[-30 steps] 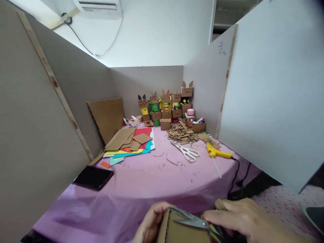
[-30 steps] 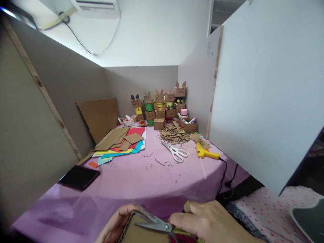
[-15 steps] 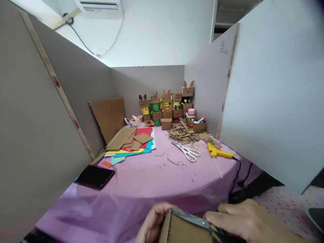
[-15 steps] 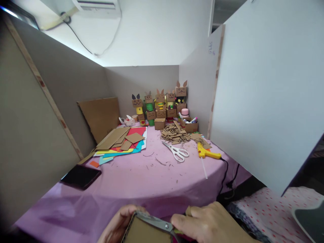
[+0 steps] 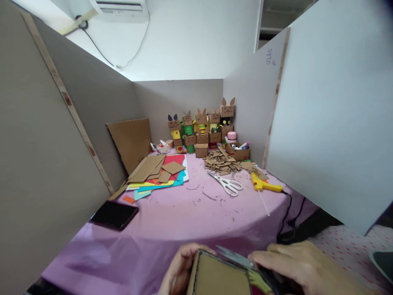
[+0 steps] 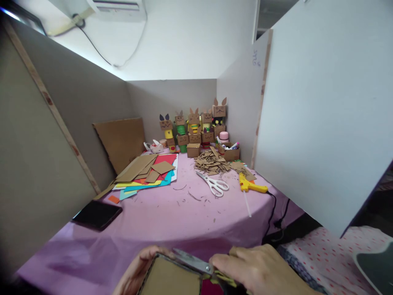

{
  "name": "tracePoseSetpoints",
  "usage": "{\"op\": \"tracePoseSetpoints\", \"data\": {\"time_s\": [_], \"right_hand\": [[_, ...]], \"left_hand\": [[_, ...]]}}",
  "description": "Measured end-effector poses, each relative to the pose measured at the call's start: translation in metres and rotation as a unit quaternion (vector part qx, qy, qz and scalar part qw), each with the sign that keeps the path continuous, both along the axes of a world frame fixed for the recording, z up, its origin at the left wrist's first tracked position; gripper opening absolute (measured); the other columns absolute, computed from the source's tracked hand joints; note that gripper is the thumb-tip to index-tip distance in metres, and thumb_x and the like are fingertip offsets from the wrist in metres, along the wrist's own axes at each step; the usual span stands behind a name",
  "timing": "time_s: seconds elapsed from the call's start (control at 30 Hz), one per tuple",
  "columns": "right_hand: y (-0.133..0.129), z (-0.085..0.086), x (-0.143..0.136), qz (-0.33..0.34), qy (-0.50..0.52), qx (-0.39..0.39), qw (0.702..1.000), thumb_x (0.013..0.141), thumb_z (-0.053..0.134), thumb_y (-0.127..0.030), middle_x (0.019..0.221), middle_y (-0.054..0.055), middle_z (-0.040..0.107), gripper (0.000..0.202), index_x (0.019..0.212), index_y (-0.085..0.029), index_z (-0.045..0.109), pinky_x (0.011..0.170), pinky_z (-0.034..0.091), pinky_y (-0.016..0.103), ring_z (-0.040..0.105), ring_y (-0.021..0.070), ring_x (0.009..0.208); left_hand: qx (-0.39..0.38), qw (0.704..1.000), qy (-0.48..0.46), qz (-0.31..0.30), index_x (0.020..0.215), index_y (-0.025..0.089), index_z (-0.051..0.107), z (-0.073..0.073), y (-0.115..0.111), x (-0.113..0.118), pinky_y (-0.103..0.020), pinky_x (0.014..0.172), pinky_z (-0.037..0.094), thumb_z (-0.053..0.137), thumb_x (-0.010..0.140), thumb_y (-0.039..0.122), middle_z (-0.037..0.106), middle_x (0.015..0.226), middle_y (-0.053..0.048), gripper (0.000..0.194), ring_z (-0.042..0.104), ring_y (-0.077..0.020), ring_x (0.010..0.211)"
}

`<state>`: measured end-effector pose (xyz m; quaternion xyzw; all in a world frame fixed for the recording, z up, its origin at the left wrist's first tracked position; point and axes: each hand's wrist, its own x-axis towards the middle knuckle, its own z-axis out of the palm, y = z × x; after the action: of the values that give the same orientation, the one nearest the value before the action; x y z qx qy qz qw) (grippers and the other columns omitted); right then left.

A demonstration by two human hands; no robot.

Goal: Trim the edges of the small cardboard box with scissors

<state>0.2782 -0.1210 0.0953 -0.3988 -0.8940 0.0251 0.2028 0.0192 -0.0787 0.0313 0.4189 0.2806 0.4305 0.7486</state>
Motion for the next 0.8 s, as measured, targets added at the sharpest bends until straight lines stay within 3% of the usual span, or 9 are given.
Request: {"op": "tracePoseSetpoints", "data": {"time_s": [0.1,0.23,0.33,0.5,0.63,0.73,0.8], "right_hand": [[0.000,-0.007,0.009,-0.005,0.021,-0.002,1.000,0.082,0.052,-0.048,0.067,-0.002,0.066,0.030,0.103,-0.029,0.063,0.045,0.038,0.020,0.059,0.0132,0.051],[-0.002,-0.011,0.014,0.014,0.050,-0.016,0.999,0.080,0.050,-0.052,0.068,-0.002,0.065,0.033,0.104,-0.033,0.064,0.045,0.039,0.020,0.058,0.0133,0.051],[-0.005,-0.004,0.011,-0.008,0.046,-0.031,0.998,0.079,0.054,-0.049,0.067,-0.001,0.065,0.029,0.100,-0.034,0.066,0.046,0.040,0.020,0.059,0.0139,0.052],[-0.006,0.007,0.008,-0.041,0.073,-0.055,0.995,0.075,0.062,-0.045,0.067,-0.002,0.066,0.026,0.097,-0.034,0.069,0.050,0.045,0.019,0.061,0.0140,0.054],[-0.001,-0.008,0.003,-0.073,0.195,-0.117,0.971,0.071,0.066,-0.046,0.076,0.001,0.068,0.036,0.102,-0.030,0.068,0.054,0.049,0.022,0.063,0.0168,0.063],[0.007,-0.033,-0.010,-0.098,0.344,-0.180,0.917,0.069,0.066,-0.053,0.081,0.003,0.067,0.049,0.110,-0.027,0.064,0.055,0.050,0.024,0.063,0.0184,0.065],[0.016,-0.048,-0.022,-0.078,0.418,-0.235,0.874,0.072,0.064,-0.054,0.090,0.005,0.067,0.053,0.116,-0.026,0.059,0.063,0.051,0.027,0.063,0.0196,0.073]], "left_hand": [[-0.004,1.000,0.005,0.019,0.081,0.021,0.068,-0.005,0.005,-0.004,-0.040,0.078,0.048,0.070,0.063,0.044,0.070,0.085,-0.007,0.030,0.064,-0.0269,0.080],[-0.012,0.999,0.016,-0.025,0.082,0.022,0.068,-0.011,0.014,-0.010,-0.049,0.087,0.044,0.071,0.061,0.043,0.070,0.083,-0.007,0.029,0.064,-0.0305,0.086],[-0.022,0.996,0.034,-0.077,0.083,0.022,0.068,-0.013,0.019,-0.015,-0.055,0.090,0.040,0.073,0.058,0.044,0.069,0.083,-0.009,0.034,0.062,-0.0357,0.092],[-0.019,0.998,0.035,-0.047,0.081,0.022,0.068,-0.014,0.020,-0.019,-0.052,0.088,0.043,0.075,0.056,0.042,0.070,0.090,-0.009,0.033,0.063,-0.0328,0.089],[0.100,0.993,0.035,0.052,0.089,0.022,0.069,-0.016,0.019,-0.018,-0.050,0.089,0.044,0.076,0.049,0.053,0.068,0.102,-0.010,0.050,0.059,-0.0356,0.099],[0.204,0.961,0.078,0.170,0.093,0.026,0.066,-0.017,0.022,-0.019,-0.050,0.095,0.039,0.070,0.058,0.055,0.064,0.110,-0.009,0.046,0.052,-0.0351,0.111],[0.253,0.934,0.119,0.221,0.093,0.027,0.066,-0.015,0.022,-0.017,-0.052,0.098,0.035,0.070,0.063,0.045,0.062,0.112,-0.009,0.035,0.047,-0.0347,0.116]]}}
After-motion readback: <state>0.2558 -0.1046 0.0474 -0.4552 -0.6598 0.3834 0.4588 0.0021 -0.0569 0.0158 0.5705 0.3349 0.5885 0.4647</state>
